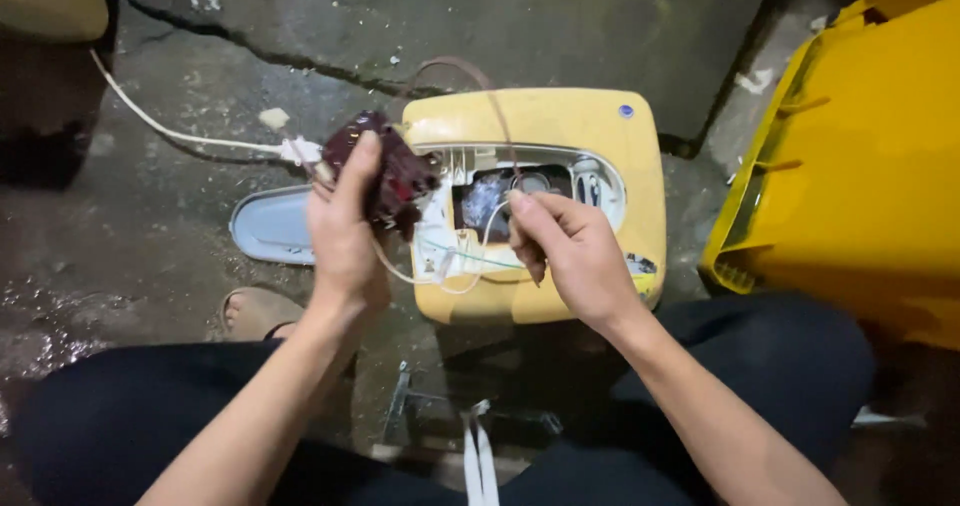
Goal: Disassembling a small appliance to inspect and remove internal components using a screwdriver.
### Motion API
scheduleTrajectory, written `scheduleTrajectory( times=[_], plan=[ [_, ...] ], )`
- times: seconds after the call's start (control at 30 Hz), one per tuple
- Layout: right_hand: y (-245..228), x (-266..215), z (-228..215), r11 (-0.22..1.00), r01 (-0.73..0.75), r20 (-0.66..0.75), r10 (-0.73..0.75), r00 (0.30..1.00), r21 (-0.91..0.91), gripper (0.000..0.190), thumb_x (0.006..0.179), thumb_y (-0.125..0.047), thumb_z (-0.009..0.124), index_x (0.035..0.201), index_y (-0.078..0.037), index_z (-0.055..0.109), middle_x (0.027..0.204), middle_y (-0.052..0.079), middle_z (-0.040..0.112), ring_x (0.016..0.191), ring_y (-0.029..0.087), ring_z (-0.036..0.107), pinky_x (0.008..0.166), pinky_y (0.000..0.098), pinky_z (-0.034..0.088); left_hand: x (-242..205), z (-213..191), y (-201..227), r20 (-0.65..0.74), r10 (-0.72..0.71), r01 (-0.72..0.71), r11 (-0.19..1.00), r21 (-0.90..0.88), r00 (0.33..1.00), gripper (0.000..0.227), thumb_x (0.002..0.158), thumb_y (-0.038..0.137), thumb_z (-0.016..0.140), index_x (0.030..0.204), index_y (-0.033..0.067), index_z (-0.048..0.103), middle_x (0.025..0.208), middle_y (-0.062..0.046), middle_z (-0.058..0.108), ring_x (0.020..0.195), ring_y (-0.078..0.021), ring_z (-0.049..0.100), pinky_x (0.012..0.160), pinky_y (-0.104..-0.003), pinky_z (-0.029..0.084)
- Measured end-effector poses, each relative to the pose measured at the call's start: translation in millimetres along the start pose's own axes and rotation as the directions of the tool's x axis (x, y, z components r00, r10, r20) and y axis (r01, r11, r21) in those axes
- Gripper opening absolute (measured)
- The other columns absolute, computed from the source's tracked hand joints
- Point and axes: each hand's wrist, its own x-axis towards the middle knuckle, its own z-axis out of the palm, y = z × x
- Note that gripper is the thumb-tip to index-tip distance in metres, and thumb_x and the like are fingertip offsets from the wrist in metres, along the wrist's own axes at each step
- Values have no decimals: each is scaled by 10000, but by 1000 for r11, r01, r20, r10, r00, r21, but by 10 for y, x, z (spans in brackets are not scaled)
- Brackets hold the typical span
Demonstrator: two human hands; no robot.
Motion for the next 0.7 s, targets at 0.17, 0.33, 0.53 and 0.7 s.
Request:
scheduleTrajectory(
  times=[0.17, 0.33, 0.53, 0.7],
  plan=[
    [76, 7, 32, 999, 34, -53, -32, 998, 39, 341, 1068, -192, 575, 804, -11, 692, 626, 140, 625, 539, 178, 604, 463, 303, 558, -74, 129, -60, 82, 4, -4, 1000, -5, 997, 284, 903, 369, 771, 897, 116, 643, 716, -68, 701, 551, -183, 678, 389, -303, 533],
    [73, 23, -69, 997, 64, -123, -58, 991, 42, 328, 1065, -209, 602, 838, 7, 700, 675, 144, 663, 582, 171, 644, 502, 316, 600, -145, 204, -61, 227, -7, -13, 996, 84, 974, 303, 959, 453, 682, 1003, 158, 624, 827, 24, 642, 722, -123, 644, 553, -253, 571],
    [19, -39, -74, 995, 85, -115, -79, 990, 56, 345, 1087, -183, 572, 830, 16, 689, 688, 158, 666, 618, 193, 673, 576, 332, 627, -182, 247, -70, 146, -26, 35, 997, -64, 989, 263, 892, 330, 776, 887, 118, 620, 705, -54, 673, 569, -164, 682, 432, -297, 528],
    [31, -49, -78, 991, 118, -130, -108, 986, 66, 346, 1100, -168, 556, 833, 23, 663, 705, 165, 646, 646, 210, 678, 611, 358, 630, -190, 232, -24, 184, -54, 60, 998, -29, 981, 302, 870, 359, 794, 865, 108, 626, 671, -91, 674, 544, -203, 677, 419, -317, 518]
  ],
)
